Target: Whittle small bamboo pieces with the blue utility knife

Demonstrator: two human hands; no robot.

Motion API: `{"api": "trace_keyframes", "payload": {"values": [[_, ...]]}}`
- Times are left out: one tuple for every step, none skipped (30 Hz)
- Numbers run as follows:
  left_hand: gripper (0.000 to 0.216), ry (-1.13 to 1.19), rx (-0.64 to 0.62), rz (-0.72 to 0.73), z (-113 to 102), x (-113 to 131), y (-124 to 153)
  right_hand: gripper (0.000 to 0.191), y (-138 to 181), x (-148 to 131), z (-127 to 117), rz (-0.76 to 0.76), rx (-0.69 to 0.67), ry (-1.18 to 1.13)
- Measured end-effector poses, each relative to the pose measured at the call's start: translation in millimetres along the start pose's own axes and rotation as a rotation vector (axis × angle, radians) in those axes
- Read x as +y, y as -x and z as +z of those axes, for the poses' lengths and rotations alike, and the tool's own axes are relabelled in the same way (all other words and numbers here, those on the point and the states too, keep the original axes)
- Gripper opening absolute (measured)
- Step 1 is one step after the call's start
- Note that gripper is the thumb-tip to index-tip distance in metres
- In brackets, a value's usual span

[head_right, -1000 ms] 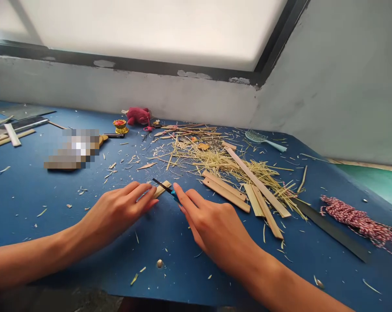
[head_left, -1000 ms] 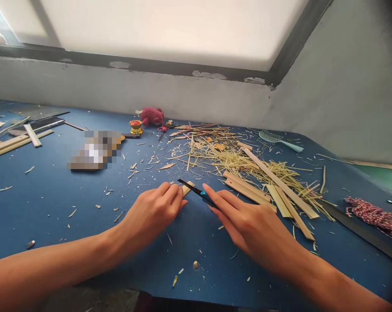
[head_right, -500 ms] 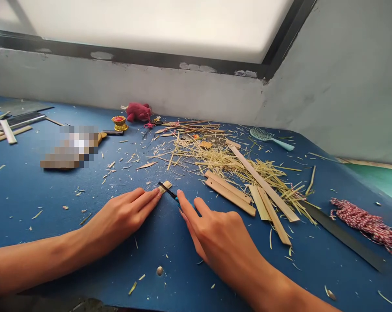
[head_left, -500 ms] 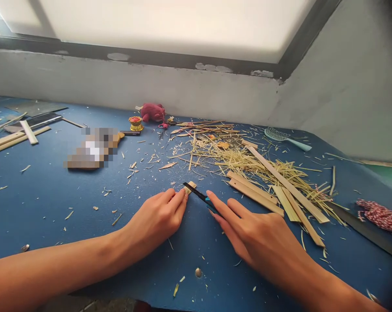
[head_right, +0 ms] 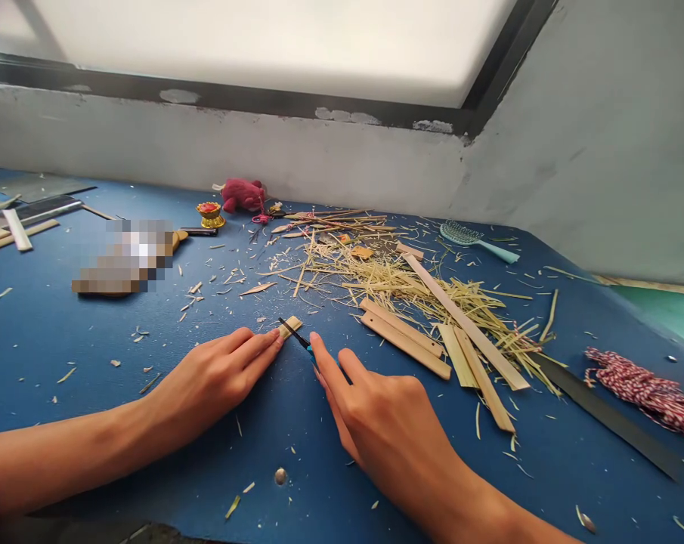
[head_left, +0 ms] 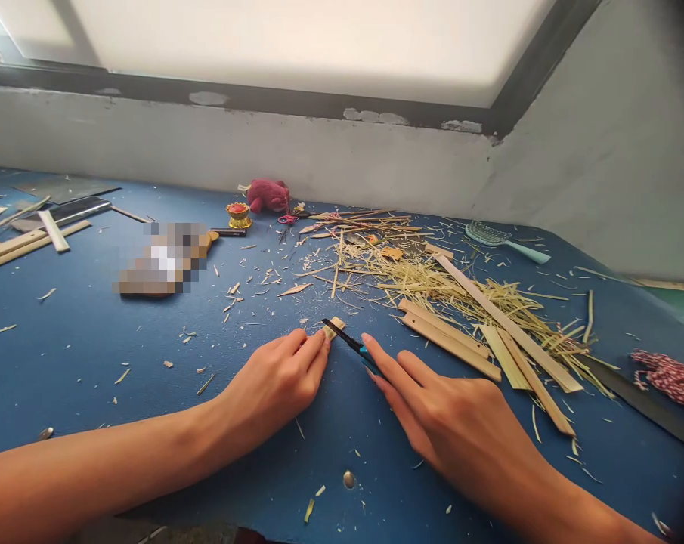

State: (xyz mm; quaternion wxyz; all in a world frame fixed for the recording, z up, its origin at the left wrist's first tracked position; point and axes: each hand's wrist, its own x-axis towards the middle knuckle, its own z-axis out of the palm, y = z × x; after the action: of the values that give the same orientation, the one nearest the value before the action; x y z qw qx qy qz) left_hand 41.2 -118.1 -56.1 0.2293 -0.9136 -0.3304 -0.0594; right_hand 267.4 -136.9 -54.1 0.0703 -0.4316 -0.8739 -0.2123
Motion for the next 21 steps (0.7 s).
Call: {"api": "trace_keyframes", "payload": {"values": [[0.035, -0.001, 0.004, 0.0, 0.2, 0.0, 0.0, 0.049, 0.2, -0.2, 0.7, 0.0, -0.001, 0.002], [0.035, 0.0, 0.007, -0.001, 0.4, 0.0, 0.0, 0.049, 0.6, -0.3, 1.4, 0.001, -0.003, 0.004], [0.035, 0.001, 0.008, -0.002, 0.6, -0.1, 0.0, 0.05, 1.0, -0.4, 1.7, 0.002, -0.004, 0.005], [0.035, 0.003, 0.008, -0.002, 0.5, -0.1, -0.1, 0.05, 1.4, -0.4, 1.8, 0.004, -0.004, 0.006], [0.035, 0.005, 0.005, -0.003, 0.4, -0.2, -0.1, 0.05, 1.8, -0.5, 1.6, 0.006, -0.001, 0.008], [0.035, 0.008, 0.001, -0.003, 0.2, -0.3, -0.2, 0.049, 2.1, -0.6, 1.2, 0.006, 0.0, 0.008], [0.035, 0.01, -0.003, -0.002, -0.1, -0.3, -0.4, 0.049, 2.2, -0.7, 0.6, 0.004, 0.002, 0.008], [0.035, 0.013, -0.007, 0.0, -0.4, -0.4, -0.4, 0.048, 2.1, -0.8, 0.0, 0.001, 0.005, 0.006], [0.035, 0.016, -0.009, 0.001, -0.7, -0.5, -0.5, 0.048, 1.9, -0.9, -0.7, -0.002, 0.009, 0.003], [0.035, 0.017, -0.008, 0.001, -0.9, -0.6, -0.5, 0.047, 1.6, -1.0, -1.2, -0.003, 0.013, 0.0], [0.035, 0.018, -0.008, 0.002, -1.0, -0.7, -0.5, 0.047, 1.2, -1.1, -1.6, -0.004, 0.018, -0.003], [0.036, 0.018, -0.006, 0.002, -1.0, -0.8, -0.5, 0.047, 0.9, -1.1, -1.8, -0.005, 0.022, -0.006], [0.035, 0.019, -0.007, 0.001, -0.9, -0.8, -0.4, 0.047, 0.8, -1.2, -1.8, -0.005, 0.025, -0.007], [0.035, 0.018, -0.009, 0.0, -0.7, -0.9, -0.3, 0.047, 0.7, -1.3, -1.6, -0.005, 0.025, -0.007], [0.035, 0.017, -0.011, 0.0, -0.4, -0.9, -0.3, 0.047, 0.7, -1.5, -1.2, -0.006, 0.025, -0.009], [0.036, 0.014, -0.012, 0.001, -0.1, -1.0, -0.2, 0.048, 0.8, -1.6, -0.6, -0.007, 0.021, -0.011], [0.036, 0.011, -0.013, 0.003, 0.2, -0.9, -0.1, 0.049, 0.9, -1.8, 0.0, -0.007, 0.015, -0.015], [0.036, 0.008, -0.013, 0.003, 0.4, -0.9, -0.1, 0.05, 0.9, -1.9, 0.6, -0.002, 0.01, -0.02], [0.036, 0.006, -0.01, 0.003, 0.5, -0.9, 0.0, 0.05, 0.9, -1.8, 1.2, 0.008, 0.004, -0.026], [0.036, 0.008, -0.007, 0.004, 0.5, -0.8, 0.0, 0.05, 0.9, -1.5, 1.5, 0.02, -0.005, -0.035], [0.036, 0.013, -0.009, 0.003, 0.3, -0.8, -0.1, 0.05, 1.0, -1.0, 1.7, 0.033, -0.014, -0.046]]}}
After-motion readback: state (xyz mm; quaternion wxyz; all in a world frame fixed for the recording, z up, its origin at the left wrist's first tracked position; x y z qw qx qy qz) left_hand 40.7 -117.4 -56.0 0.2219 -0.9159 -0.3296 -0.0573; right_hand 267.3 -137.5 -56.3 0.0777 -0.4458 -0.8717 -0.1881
